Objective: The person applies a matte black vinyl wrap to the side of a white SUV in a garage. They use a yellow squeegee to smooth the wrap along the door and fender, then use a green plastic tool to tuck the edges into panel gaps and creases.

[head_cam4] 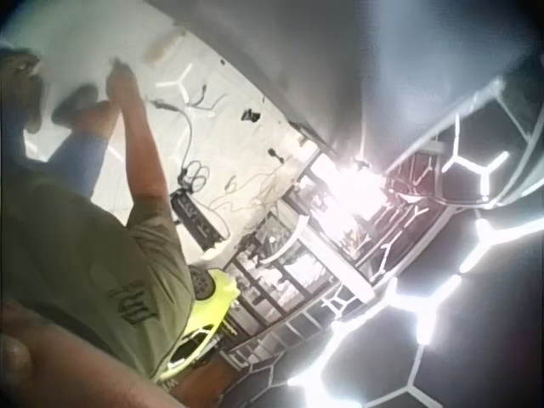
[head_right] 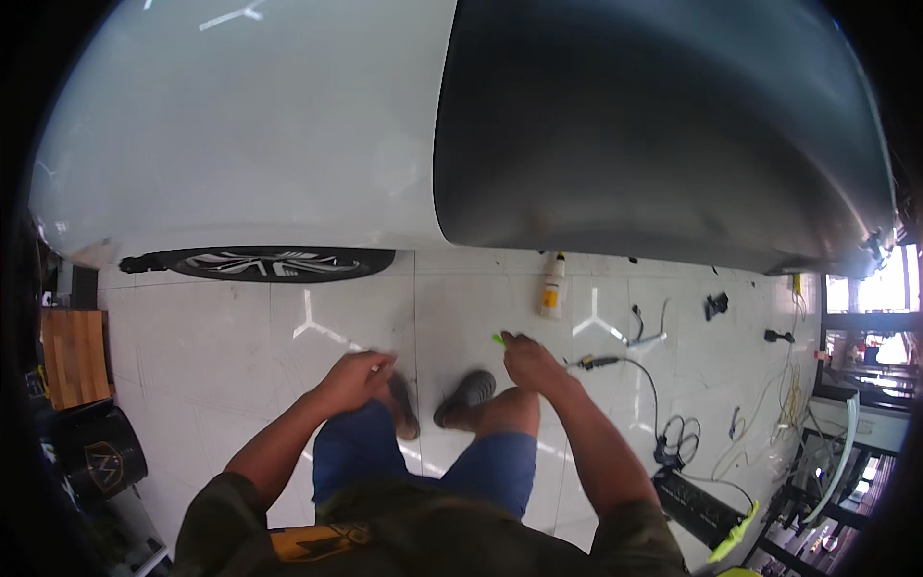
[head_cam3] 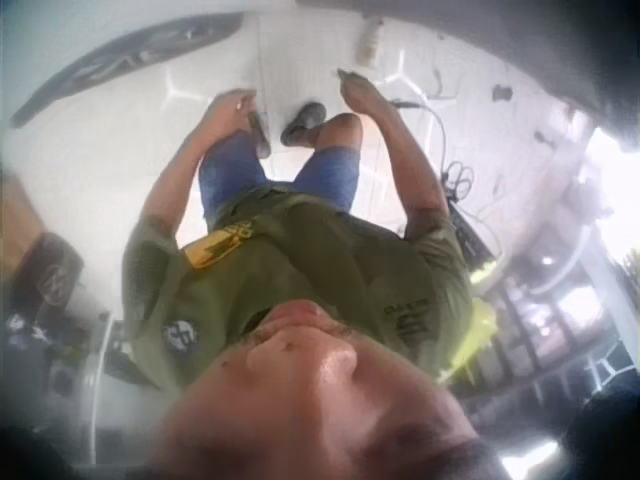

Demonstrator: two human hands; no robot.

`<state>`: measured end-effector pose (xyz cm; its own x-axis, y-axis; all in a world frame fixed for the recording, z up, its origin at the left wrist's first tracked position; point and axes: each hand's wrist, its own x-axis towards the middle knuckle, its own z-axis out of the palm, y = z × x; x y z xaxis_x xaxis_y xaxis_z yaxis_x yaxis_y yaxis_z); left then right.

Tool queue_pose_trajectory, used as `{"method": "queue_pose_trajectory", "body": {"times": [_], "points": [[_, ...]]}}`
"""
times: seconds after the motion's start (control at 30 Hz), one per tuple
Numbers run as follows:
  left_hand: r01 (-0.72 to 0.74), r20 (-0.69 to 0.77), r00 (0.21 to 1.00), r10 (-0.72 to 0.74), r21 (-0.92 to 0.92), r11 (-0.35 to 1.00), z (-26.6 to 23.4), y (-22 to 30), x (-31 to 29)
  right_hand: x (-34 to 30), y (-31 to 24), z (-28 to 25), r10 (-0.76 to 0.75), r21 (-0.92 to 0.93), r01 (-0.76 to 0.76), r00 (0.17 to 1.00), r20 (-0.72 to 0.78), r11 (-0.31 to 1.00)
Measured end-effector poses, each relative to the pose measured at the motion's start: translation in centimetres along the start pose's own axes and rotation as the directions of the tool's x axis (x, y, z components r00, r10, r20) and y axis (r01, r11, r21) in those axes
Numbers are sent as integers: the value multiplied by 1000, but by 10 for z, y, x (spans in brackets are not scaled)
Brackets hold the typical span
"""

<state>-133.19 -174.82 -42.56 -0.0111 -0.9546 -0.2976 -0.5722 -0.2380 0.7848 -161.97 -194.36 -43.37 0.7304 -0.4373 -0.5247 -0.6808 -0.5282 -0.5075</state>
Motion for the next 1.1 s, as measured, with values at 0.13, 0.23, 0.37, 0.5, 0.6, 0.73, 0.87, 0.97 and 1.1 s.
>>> {"method": "queue_pose_trajectory", "body": {"times": [0.13,0.23,0.37,0.5,0.6,0.73,0.87,0.97,1.1], "points": [[-164,-359,929,89,-187,969,63,-55,144,143,62,18,-256,-349,154,929,-267,924],[-223,-464,885,41,-345,912,104,-83,214,193,69,22,-259,-465,63,892,-370,883],[-281,-553,833,-2,-427,860,140,-105,259,220,82,41,-305,-562,-49,799,-518,825],[-314,-575,818,-26,-483,818,157,-111,269,222,84,48,-396,-640,-69,733,-553,766],[-319,-543,836,-84,-604,730,166,-114,268,222,85,52,-414,-650,-90,704,-577,754],[-383,-556,829,-58,-640,666,168,-113,273,222,77,55,-401,-632,-125,675,-619,765],[-333,-508,860,-56,-639,693,168,-119,274,223,71,64,-353,-581,-132,679,-643,803],[-335,-485,873,-49,-669,663,167,-123,274,230,78,67,-308,-551,-130,713,-630,824],[-301,-442,896,-48,-683,665,170,-135,286,240,95,75,-340,-570,-109,705,-622,815]]}}
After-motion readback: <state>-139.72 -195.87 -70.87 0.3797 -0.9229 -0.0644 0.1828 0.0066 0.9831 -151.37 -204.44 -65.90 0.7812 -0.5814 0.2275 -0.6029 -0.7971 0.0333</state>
